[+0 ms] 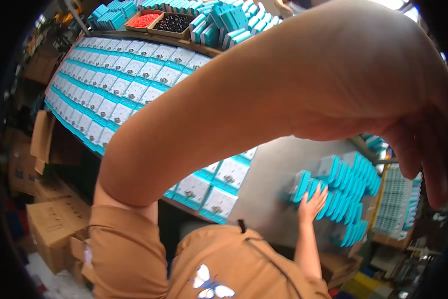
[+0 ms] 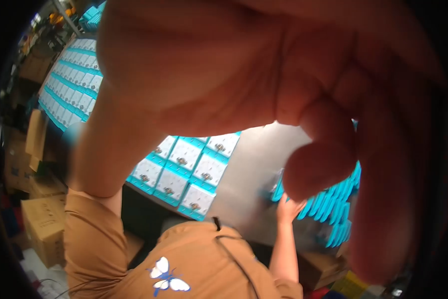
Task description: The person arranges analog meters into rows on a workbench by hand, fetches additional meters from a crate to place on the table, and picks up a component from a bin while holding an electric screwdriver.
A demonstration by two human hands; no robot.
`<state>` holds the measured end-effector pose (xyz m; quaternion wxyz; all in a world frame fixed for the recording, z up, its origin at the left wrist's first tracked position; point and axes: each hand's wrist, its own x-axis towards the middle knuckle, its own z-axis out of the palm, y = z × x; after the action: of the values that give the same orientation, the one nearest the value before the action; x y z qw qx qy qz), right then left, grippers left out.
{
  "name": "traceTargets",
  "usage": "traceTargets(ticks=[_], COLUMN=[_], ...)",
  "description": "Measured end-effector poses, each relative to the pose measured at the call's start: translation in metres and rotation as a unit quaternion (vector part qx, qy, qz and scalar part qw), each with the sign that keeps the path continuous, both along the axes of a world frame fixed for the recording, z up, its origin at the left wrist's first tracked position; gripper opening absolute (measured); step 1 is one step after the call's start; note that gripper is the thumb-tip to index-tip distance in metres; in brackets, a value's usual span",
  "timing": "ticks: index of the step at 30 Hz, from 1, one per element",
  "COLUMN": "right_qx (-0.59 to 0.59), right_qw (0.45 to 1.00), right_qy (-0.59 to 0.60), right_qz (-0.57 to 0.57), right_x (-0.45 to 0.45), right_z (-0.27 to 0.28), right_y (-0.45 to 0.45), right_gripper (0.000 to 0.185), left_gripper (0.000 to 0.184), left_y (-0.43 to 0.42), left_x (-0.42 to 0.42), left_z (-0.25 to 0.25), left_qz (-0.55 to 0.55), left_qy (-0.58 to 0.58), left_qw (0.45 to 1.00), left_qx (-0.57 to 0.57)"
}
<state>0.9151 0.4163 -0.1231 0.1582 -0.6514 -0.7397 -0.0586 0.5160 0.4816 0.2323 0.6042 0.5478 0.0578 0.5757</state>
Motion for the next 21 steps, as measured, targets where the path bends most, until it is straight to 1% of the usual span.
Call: traceTargets(ticks=[1, 2, 3, 4, 7, 9, 10, 11, 14, 16, 18, 19, 20, 21], right_qx=[-0.022, -0.016, -0.026, -0.035, -0.165, -0.020, -0.034, -0.029, -0.039, -0.046, -0.041, -0.041, -0.046, -0.052], right_qw=[0.999, 1.000, 0.999, 0.999, 0.982, 1.000, 0.999, 0.999, 0.999, 0.998, 0.998, 0.998, 0.998, 0.997], right_qy=[-0.024, -0.012, -0.007, -0.009, -0.030, 0.012, -0.014, -0.011, -0.001, 0.002, 0.000, 0.009, 0.015, 0.022], right_qz=[-0.034, -0.010, -0.019, -0.016, -0.085, -0.007, -0.035, -0.028, -0.038, -0.048, -0.051, -0.046, -0.048, -0.049], right_x=[-0.003, -0.001, -0.017, -0.013, -0.023, -0.006, -0.001, 0.004, 0.001, -0.001, 0.000, 0.002, 0.002, 0.000], right_z=[-0.002, 0.000, 0.003, 0.008, 0.032, -0.001, 0.000, -0.008, -0.002, 0.001, 0.003, 0.002, 0.004, 0.008], right_y=[-0.001, 0.002, -0.005, -0.004, -0.006, -0.006, -0.006, -0.004, -0.004, -0.005, -0.006, -0.005, -0.005, -0.005], right_gripper=[0.064, 0.064, 0.065, 0.066, 0.067, 0.067, 0.067, 0.066, 0.068, 0.070, 0.070, 0.071, 0.071, 0.071], left_gripper=[0.057, 0.056, 0.056, 0.055, 0.053, 0.052, 0.052, 0.051, 0.050, 0.049, 0.048, 0.055, 0.064, 0.058], left_y=[0.004, 0.006, 0.000, 0.002, -0.002, -0.007, -0.012, -0.009, 0.000, 0.011, 0.028, 0.041, 0.047, 0.033], left_x=[0.003, 0.005, 0.000, 0.002, 0.008, 0.013, 0.016, 0.018, 0.017, 0.013, 0.006, 0.000, -0.003, -0.007], left_z=[0.002, 0.004, 0.005, 0.004, 0.013, 0.017, 0.024, 0.024, 0.031, 0.027, 0.011, -0.011, -0.021, -0.020], left_qz=[0.000, -0.004, -0.013, -0.011, -0.013, -0.009, -0.006, -0.005, -0.004, 0.005, 0.027, 0.047, 0.066, 0.022], left_qy=[-0.006, -0.012, -0.021, -0.034, -0.037, -0.041, -0.040, -0.043, -0.052, -0.051, -0.038, -0.014, 0.011, -0.047], left_qw=[1.000, 1.000, 1.000, 0.999, 0.999, 0.999, 0.999, 0.999, 0.999, 0.999, 0.999, 0.998, 0.995, 0.999], left_qx=[0.000, -0.004, -0.018, -0.023, -0.014, -0.008, -0.003, 0.001, 0.013, 0.016, 0.022, 0.049, 0.078, -0.014])
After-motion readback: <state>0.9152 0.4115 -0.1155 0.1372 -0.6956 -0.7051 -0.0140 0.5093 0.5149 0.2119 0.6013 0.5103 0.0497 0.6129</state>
